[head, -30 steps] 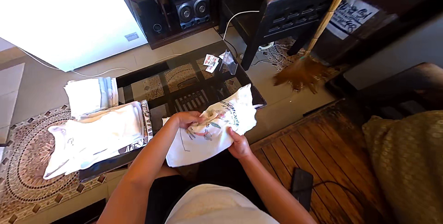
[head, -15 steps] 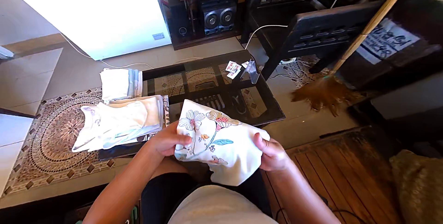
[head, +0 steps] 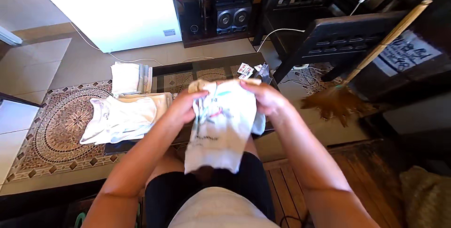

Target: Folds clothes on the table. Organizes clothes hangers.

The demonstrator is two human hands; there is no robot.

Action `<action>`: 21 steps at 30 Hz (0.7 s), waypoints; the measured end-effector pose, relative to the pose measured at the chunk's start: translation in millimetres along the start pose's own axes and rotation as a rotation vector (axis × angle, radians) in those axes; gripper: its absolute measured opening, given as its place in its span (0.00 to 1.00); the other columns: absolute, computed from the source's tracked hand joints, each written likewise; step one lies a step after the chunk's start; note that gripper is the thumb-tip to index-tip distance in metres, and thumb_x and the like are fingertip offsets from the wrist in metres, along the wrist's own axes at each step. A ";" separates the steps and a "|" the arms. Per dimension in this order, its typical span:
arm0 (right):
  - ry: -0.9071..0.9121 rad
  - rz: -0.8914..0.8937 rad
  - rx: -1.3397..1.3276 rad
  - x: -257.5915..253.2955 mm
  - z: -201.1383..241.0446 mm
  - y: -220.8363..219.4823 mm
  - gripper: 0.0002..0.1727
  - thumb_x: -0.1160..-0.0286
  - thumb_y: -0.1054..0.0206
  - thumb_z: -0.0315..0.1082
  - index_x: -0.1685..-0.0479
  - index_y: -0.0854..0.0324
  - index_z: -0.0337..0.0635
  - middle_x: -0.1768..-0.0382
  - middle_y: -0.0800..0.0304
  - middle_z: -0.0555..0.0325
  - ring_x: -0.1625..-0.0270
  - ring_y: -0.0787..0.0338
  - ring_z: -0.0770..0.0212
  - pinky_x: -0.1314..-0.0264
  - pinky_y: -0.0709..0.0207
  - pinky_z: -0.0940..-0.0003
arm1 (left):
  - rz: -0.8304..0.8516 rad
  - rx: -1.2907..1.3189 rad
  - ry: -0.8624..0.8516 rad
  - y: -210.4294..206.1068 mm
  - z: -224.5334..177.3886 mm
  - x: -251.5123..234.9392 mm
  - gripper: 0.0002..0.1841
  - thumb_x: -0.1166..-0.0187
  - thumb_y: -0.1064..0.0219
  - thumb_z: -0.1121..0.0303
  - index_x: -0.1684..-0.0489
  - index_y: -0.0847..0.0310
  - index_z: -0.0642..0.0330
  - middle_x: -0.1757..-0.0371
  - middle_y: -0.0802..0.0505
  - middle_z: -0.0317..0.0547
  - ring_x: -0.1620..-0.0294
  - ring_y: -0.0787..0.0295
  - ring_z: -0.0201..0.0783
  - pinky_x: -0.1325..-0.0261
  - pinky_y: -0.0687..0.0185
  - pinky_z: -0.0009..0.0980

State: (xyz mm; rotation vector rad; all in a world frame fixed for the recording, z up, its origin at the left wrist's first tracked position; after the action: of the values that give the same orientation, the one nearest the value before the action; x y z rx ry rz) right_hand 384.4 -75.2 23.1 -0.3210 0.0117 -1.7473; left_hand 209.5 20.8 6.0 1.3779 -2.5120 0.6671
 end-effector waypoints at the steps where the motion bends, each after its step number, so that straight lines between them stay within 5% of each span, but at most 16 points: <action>1: 0.022 -0.048 0.055 -14.7 14.9 5.0 0.15 0.06 0.50 0.37 0.39 0.20 0.43 0.61 0.07 0.64 0.59 0.07 0.71 0.53 0.11 0.71 | 0.012 -0.026 -0.076 -2.0 -17.1 -13.2 0.16 0.16 0.40 0.77 0.32 0.28 0.63 0.52 0.09 0.47 0.55 0.09 0.37 0.49 0.10 0.37; 6: 0.374 -0.156 0.145 -41.0 101.0 13.0 0.07 0.15 0.40 0.25 0.48 0.18 0.39 0.63 0.06 0.66 0.60 0.06 0.72 0.49 0.10 0.72 | 0.143 -0.140 -0.620 -8.9 -110.6 -26.0 0.27 0.23 0.37 0.85 0.25 0.38 0.64 0.44 0.11 0.43 0.44 0.09 0.33 0.37 0.11 0.34; 10: 0.529 -0.131 0.273 -48.0 98.7 13.8 0.05 0.21 0.37 0.22 0.54 0.18 0.39 0.65 0.07 0.70 0.60 0.07 0.77 0.49 0.11 0.74 | 0.124 -0.234 -0.751 12.0 -98.3 -39.0 0.27 0.31 0.31 0.85 0.32 0.34 0.67 0.46 0.09 0.40 0.44 0.09 0.31 0.35 0.12 0.34; 13: 0.376 -0.192 0.316 -60.8 23.4 31.6 0.07 0.22 0.34 0.23 0.50 0.18 0.31 0.61 0.07 0.61 0.58 0.08 0.74 0.46 0.12 0.71 | 0.016 -0.444 -0.573 38.9 -25.8 -56.1 0.26 0.29 0.26 0.79 0.31 0.29 0.71 0.45 0.08 0.46 0.44 0.09 0.31 0.35 0.12 0.34; 18: -0.146 -0.404 0.246 -52.9 -178.8 61.5 0.17 0.21 0.32 0.26 0.37 0.20 0.26 0.46 0.11 0.36 0.45 0.10 0.51 0.36 0.17 0.52 | 0.111 -0.529 0.094 87.3 143.9 -71.1 0.26 0.25 0.28 0.79 0.27 0.28 0.74 0.35 0.12 0.59 0.34 0.13 0.42 0.27 0.20 0.40; 21: -0.253 -0.457 0.200 -40.4 -202.5 62.8 0.17 0.16 0.35 0.28 0.35 0.22 0.25 0.44 0.13 0.35 0.44 0.12 0.52 0.36 0.20 0.56 | 0.046 -0.462 0.165 90.6 155.4 -56.7 0.26 0.21 0.33 0.80 0.23 0.33 0.75 0.35 0.13 0.61 0.39 0.12 0.38 0.31 0.19 0.33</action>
State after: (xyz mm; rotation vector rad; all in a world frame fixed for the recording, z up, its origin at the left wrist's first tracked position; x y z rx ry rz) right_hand 406.7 -83.3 -191.4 -0.4184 -0.4475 -2.1251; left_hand 171.0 31.2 -178.4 1.0558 -2.3696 0.1744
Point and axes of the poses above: each hand's wrist, its own x-axis away from the middle knuckle, its own y-axis out of the back of the hand, z = x × y, the point moved 6 cm from there along -x, towards the middle knuckle
